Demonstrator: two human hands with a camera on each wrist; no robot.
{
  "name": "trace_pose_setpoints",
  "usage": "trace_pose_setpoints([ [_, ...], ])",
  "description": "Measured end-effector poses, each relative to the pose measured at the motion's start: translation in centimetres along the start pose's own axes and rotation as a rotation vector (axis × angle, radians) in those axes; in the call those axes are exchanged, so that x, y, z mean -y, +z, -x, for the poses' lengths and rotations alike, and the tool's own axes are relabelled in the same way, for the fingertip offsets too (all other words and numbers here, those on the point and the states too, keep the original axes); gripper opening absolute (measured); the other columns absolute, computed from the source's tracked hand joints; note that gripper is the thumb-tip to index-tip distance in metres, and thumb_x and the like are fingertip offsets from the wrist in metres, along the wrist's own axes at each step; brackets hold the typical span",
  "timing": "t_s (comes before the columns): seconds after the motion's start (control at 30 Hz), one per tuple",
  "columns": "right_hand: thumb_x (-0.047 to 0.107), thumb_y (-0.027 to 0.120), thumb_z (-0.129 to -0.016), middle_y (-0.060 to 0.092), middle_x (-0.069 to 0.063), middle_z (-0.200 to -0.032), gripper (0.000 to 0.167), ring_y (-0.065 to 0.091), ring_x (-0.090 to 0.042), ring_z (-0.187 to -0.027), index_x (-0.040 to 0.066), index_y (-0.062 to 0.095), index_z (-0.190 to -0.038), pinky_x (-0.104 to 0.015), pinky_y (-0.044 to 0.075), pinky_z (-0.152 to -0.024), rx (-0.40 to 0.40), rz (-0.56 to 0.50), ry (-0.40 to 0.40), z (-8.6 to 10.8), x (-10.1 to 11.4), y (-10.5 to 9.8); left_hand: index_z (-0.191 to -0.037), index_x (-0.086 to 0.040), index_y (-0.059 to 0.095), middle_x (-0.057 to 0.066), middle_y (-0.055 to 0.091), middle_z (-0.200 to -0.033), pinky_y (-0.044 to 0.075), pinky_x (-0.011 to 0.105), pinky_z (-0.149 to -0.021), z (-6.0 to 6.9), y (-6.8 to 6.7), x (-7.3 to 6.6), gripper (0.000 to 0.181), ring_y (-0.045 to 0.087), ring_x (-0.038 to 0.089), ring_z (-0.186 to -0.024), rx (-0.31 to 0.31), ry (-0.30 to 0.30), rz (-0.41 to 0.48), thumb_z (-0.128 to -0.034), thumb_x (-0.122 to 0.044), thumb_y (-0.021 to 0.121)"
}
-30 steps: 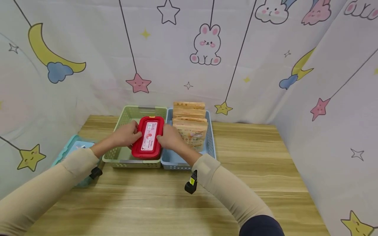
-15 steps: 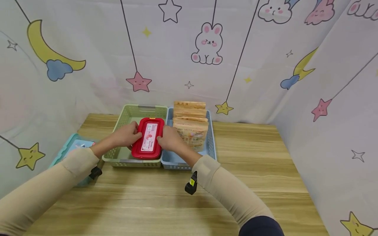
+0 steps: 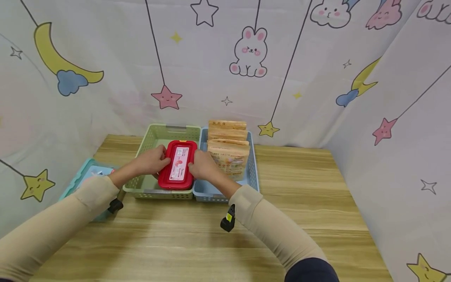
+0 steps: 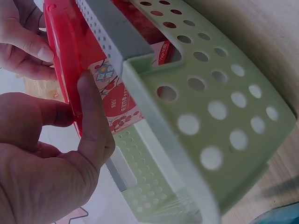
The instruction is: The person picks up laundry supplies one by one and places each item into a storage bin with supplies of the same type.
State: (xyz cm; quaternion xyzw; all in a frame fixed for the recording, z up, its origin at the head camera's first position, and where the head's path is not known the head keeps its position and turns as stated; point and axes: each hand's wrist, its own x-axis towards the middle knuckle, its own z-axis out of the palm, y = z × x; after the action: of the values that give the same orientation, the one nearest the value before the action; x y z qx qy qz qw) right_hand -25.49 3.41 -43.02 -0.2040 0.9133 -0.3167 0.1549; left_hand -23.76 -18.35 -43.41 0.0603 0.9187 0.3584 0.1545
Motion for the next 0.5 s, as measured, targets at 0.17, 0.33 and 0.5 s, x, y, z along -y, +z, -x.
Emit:
trace_pose_setpoints([
  [0.17, 0.015, 0.059, -0.109, 0.069, -0.016, -0.098, 0.034, 0.071, -0.016, -0.06, -0.008, 0.056, -0.133, -0.027, 0.059, -0.057, -0.005, 0.003, 0.011, -0.06, -0.11, 0.05, -0.115, 0.007, 0.045, 0.02, 0.061, -0.09, 0.064, 0.041, -0.061, 0.1, 0.04, -0.19, 0.022, 0.072, 0.023, -0.062, -0.002, 0.006, -0.011, -0.1089, -0.015, 0.048],
  [0.33, 0.014, 0.06, -0.109, 0.07, -0.017, -0.098, 0.031, 0.072, -0.016, -0.059, -0.008, 0.057, -0.129, -0.027, 0.059, -0.056, -0.006, 0.0, 0.02, -0.02, 0.03, 0.07, -0.118, 0.007, 0.045, 0.021, 0.061, -0.092, 0.064, 0.044, -0.065, 0.07, 0.13, -0.01, 0.024, 0.072, 0.023, -0.065, 0.003, -0.006, 0.003, -0.1104, -0.015, 0.049],
  [0.5, 0.014, 0.059, -0.109, 0.07, -0.018, -0.1, 0.03, 0.072, -0.016, -0.059, -0.008, 0.057, -0.129, -0.027, 0.06, -0.056, 0.005, -0.011, 0.04, 0.11, 0.33, 0.08, -0.122, 0.008, 0.042, 0.023, 0.06, -0.097, 0.065, 0.047, -0.068, 0.13, 0.1, -0.17, 0.026, 0.072, 0.025, -0.07, 0.022, -0.032, 0.046, -0.1116, -0.015, 0.049],
])
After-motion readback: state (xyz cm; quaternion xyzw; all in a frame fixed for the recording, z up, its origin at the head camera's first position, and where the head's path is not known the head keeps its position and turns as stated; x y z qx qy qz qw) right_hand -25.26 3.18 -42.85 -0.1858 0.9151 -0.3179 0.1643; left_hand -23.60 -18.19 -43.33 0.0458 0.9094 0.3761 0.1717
